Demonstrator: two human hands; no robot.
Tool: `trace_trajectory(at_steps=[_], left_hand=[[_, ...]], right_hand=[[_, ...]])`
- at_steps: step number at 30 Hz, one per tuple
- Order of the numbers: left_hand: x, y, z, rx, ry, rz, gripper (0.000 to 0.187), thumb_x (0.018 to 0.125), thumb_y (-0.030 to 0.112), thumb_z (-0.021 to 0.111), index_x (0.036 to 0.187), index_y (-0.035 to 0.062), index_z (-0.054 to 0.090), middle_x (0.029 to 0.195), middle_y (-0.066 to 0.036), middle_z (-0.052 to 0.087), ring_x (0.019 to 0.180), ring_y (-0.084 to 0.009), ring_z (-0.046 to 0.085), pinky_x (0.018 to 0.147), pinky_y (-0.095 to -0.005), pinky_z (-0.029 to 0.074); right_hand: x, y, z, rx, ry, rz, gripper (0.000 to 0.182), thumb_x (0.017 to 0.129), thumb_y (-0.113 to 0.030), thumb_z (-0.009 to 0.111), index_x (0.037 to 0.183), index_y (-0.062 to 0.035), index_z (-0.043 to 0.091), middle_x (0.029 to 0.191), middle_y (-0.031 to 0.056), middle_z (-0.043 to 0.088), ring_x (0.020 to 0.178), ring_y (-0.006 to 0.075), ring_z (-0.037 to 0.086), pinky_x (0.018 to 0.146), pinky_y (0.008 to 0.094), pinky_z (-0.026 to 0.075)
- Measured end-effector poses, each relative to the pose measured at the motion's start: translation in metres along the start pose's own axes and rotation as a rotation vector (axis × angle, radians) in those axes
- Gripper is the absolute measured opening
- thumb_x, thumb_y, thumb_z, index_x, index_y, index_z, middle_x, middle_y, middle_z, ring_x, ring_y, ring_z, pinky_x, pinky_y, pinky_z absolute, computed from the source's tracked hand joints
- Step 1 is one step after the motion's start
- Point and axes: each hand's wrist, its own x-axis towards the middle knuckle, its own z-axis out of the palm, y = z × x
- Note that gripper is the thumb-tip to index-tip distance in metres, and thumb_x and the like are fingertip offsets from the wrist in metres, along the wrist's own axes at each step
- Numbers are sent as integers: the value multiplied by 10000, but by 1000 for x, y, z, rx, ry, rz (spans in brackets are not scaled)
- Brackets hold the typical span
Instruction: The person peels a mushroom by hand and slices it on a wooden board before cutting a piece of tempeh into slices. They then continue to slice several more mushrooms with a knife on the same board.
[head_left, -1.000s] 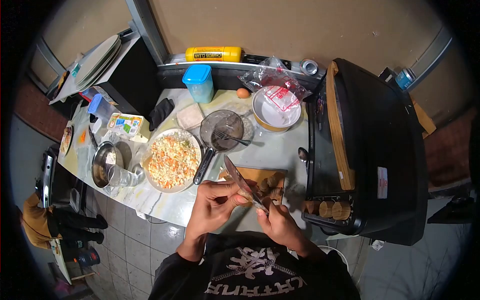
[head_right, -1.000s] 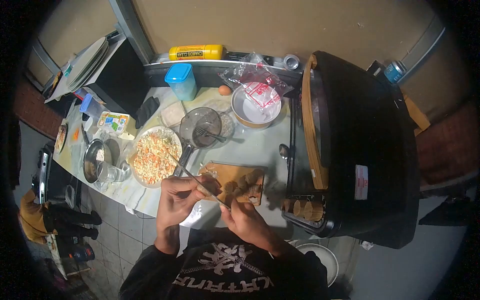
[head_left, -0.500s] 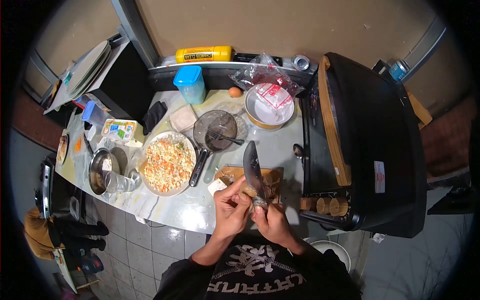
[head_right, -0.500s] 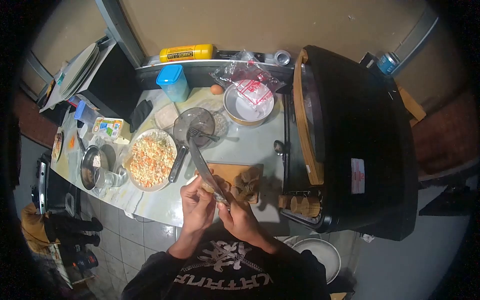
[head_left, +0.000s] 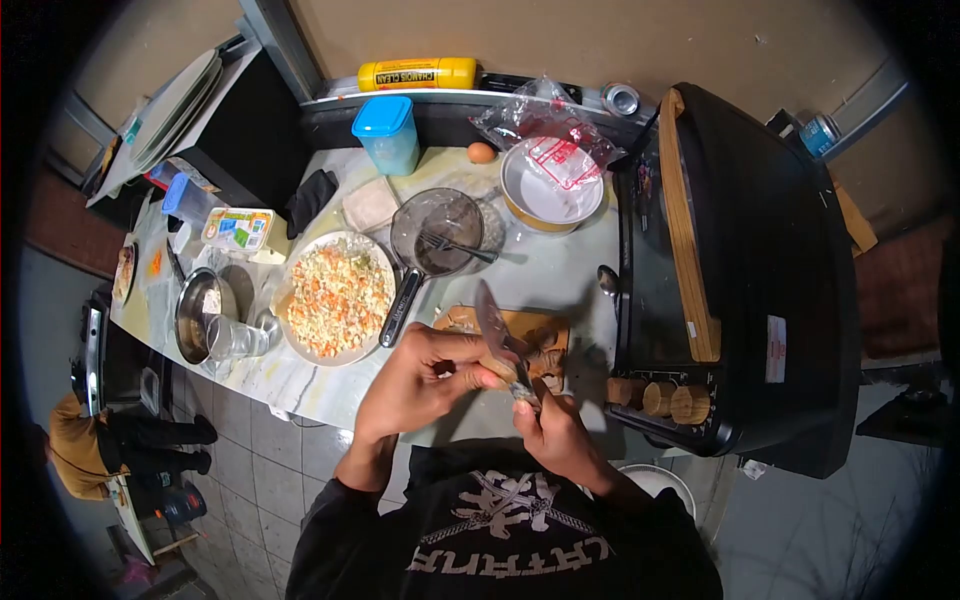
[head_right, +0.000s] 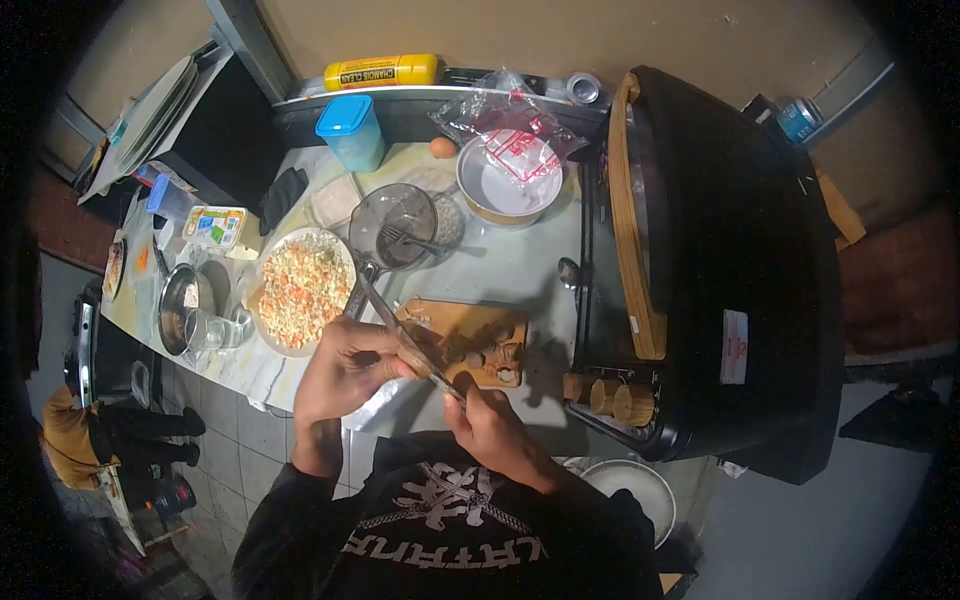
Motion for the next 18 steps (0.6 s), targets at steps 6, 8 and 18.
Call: trace_trajectory(at_steps=[6,8,18], left_hand=[[-4,-56,41,-613,119,160,449,867,137,633,1253,-26,470,1073,-114,621,933,-135,591,795,-266,470],[-2,-49,65,-802,268,138,501,864,272,619,1218,-49,469,1043,-150,600,909,-186,600,806,-309,481],[-5,-25,31,-414,250,58,365,851,251,637,891,-109,596,832,-171,630,775,-206,607,736,-326,482]], right_hand=[[0,5,5,132,151,-71,251,882,-107,522,1069,60,506,751,232,576,717,413,584,599,440,448],[-2,7,10,168,170,-13,289,879,-98,521,1113,70,501,821,240,586,771,418,585,648,452,454],[2,-7,-8,36,49,9,271,891,-125,516,1090,55,478,745,235,569,710,420,578,620,462,453]])
